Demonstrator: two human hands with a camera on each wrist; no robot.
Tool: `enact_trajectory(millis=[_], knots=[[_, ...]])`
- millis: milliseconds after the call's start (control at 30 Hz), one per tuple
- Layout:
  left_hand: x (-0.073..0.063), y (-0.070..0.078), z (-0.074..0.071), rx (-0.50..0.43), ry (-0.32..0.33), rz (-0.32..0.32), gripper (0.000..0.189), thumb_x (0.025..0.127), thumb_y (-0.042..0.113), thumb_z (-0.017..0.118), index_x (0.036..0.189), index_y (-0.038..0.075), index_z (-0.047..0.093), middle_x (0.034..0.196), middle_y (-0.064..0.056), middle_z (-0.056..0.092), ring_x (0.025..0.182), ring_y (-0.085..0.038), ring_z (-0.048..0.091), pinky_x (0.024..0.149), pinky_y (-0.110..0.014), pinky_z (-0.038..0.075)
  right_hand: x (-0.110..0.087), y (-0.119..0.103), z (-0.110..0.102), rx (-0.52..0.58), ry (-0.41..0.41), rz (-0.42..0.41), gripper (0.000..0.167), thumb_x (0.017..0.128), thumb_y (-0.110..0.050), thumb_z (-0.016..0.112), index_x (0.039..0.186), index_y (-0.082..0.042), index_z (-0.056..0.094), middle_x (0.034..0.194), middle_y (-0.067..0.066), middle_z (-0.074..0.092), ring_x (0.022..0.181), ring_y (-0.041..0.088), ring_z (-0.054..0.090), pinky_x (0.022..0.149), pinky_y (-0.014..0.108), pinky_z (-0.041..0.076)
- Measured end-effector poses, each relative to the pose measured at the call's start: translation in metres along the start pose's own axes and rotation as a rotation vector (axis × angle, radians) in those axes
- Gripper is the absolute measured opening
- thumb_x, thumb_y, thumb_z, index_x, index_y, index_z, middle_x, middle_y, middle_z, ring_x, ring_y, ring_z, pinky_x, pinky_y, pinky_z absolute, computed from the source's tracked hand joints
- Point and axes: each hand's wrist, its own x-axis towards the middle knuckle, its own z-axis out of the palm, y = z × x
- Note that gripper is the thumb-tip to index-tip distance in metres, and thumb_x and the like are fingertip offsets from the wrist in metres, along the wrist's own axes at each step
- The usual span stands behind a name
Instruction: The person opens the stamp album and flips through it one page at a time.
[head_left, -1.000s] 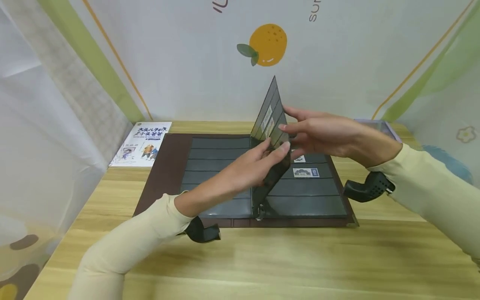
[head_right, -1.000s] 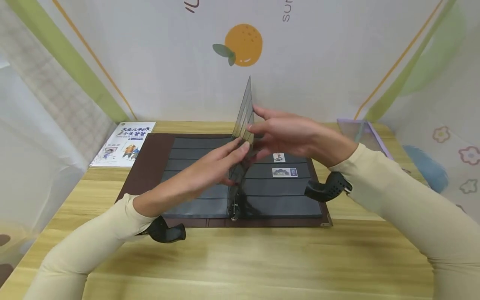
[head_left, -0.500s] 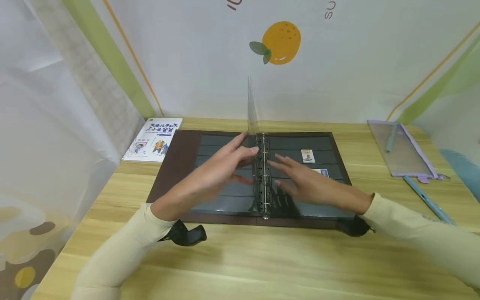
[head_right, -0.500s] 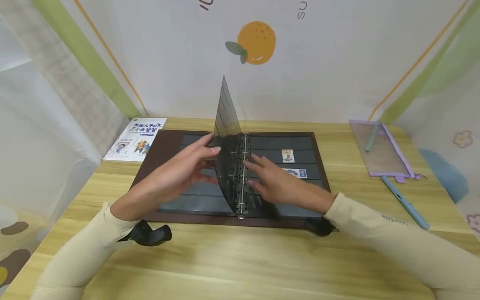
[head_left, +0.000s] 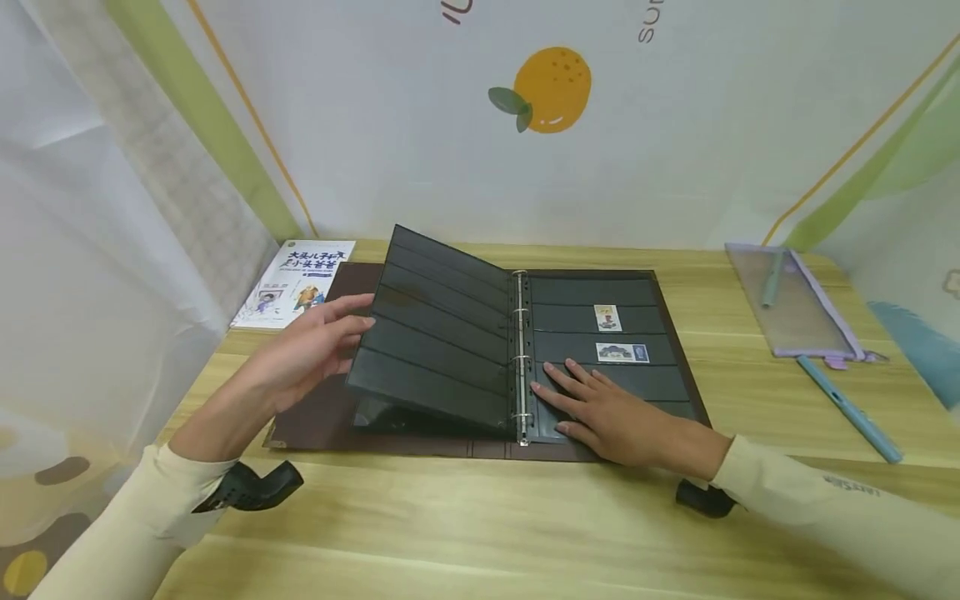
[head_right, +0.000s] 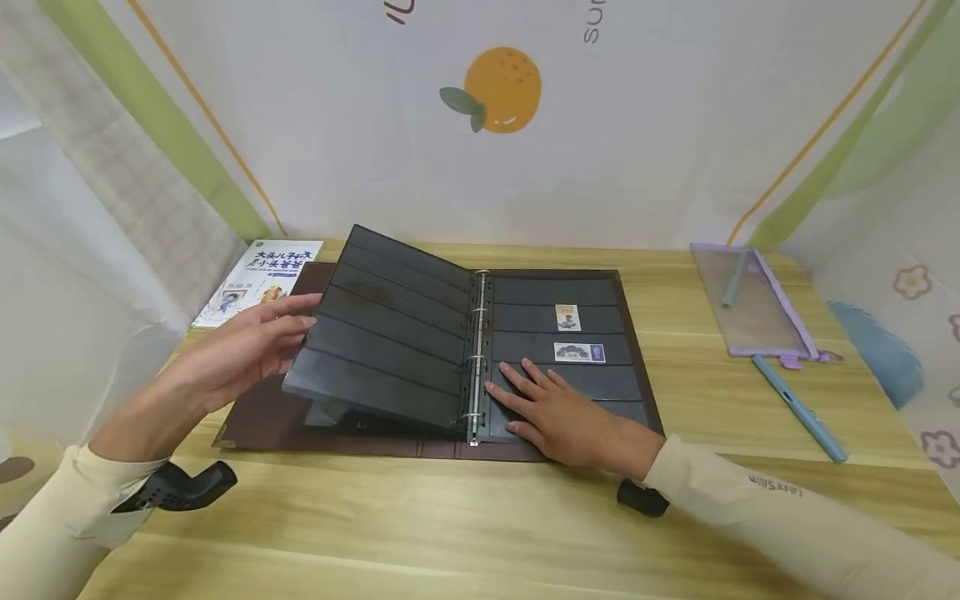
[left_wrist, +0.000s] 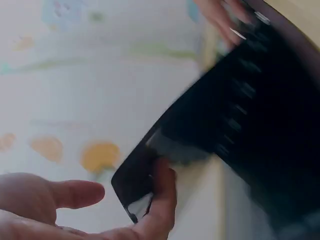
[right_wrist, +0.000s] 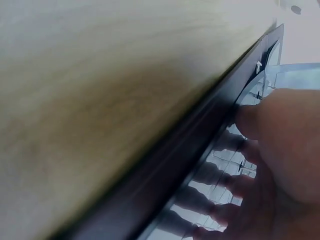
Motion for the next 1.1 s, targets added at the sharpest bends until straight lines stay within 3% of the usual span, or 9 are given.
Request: enact_trajectory(millis=[267,367,433,500,567,667,767,933,1100], knots=[[0.022,-0.051,-0.001,0.723,0.164,0.035,0.059,0.102,0.027,0.058,0.143,-0.013,0.046,0.087,-0.017,0.064,0.067,-0.019,0.054,0.063,-0.034,0.045,-0.002,-0.004,0.004,-0.013,0.023,0.017,0.057,0.109,-0.033,0.045,0.162,-0.02,0.028,0.169,0.016,0.018,0.154,0.046,0.017,0.117,0.068,0.025],[0.025,-0.059,0.008,0.875,0.168,0.034,0.066,0.101,0.033,0.061,0.141,-0.017,0.047,0.086,-0.021,0.065,0.083,-0.033,0.062,0.069,-0.041,0.049,-0.002,-0.003,0.005,-0.021,0.028,0.016,0.057,0.109,-0.033,0.045,0.162,-0.02,0.028,0.169,0.015,0.019,0.154,0.046,0.018,0.117,0.068,0.026],[0.027,-0.063,0.015,0.937,0.162,0.023,0.069,0.101,0.034,0.062,0.141,-0.02,0.044,0.095,-0.03,0.062,0.087,-0.04,0.062,0.07,-0.045,0.05,-0.002,-0.003,0.005,-0.034,0.031,0.02,0.057,0.109,-0.033,0.044,0.162,-0.021,0.027,0.17,0.014,0.018,0.155,0.044,0.018,0.117,0.067,0.026],[0.027,-0.066,0.022,0.999,0.156,0.001,0.072,0.101,0.034,0.061,0.142,-0.021,0.04,0.121,-0.041,0.054,0.1,-0.044,0.064,0.075,-0.046,0.053,-0.003,-0.002,0.007,-0.052,0.042,0.024,0.057,0.109,-0.034,0.045,0.162,-0.021,0.028,0.17,0.013,0.019,0.155,0.044,0.018,0.118,0.066,0.027],[0.028,-0.067,0.027,1.045,0.152,-0.016,0.075,0.101,0.034,0.062,0.143,-0.022,0.037,0.131,-0.046,0.043,0.082,-0.038,0.065,0.067,-0.043,0.053,-0.004,-0.003,0.008,-0.067,0.06,0.028,0.057,0.109,-0.035,0.045,0.161,-0.021,0.028,0.169,0.013,0.02,0.155,0.043,0.019,0.119,0.064,0.027],[0.027,-0.067,0.034,1.12,0.17,-0.004,0.074,0.1,0.035,0.063,0.14,-0.024,0.041,0.126,-0.047,0.044,0.066,-0.031,0.062,0.056,-0.037,0.05,-0.006,-0.002,0.01,-0.035,0.1,0.058,0.058,0.108,-0.036,0.045,0.162,-0.02,0.028,0.168,0.014,0.023,0.155,0.043,0.02,0.12,0.063,0.024],[0.024,-0.065,0.042,1.206,0.212,0.019,0.07,0.099,0.039,0.064,0.133,-0.021,0.052,0.115,-0.04,0.05,0.075,-0.034,0.06,0.053,-0.039,0.05,-0.009,0.006,0.003,0.046,0.144,0.127,0.06,0.108,-0.036,0.047,0.162,-0.018,0.027,0.167,0.016,0.024,0.155,0.044,0.019,0.121,0.064,0.02],[0.024,-0.055,0.06,1.295,0.178,0.004,0.077,0.099,0.05,0.059,0.146,-0.01,0.046,0.139,-0.036,0.045,0.123,-0.049,0.048,0.084,-0.056,0.05,-0.012,0.049,-0.032,0.126,0.211,0.245,0.061,0.105,-0.028,0.055,0.157,-0.004,0.035,0.159,0.035,0.029,0.148,0.059,0.02,0.117,0.072,0.017],[0.038,-0.047,0.082,1.179,0.005,0.047,0.084,0.101,0.057,0.051,0.162,0.007,0.022,0.168,-0.026,0.012,0.155,-0.05,0.005,0.114,-0.074,0.021,-0.008,0.102,-0.051,0.137,0.17,0.371,0.06,0.105,-0.024,0.055,0.152,0.008,0.036,0.15,0.046,0.031,0.14,0.069,0.02,0.112,0.076,0.019]])
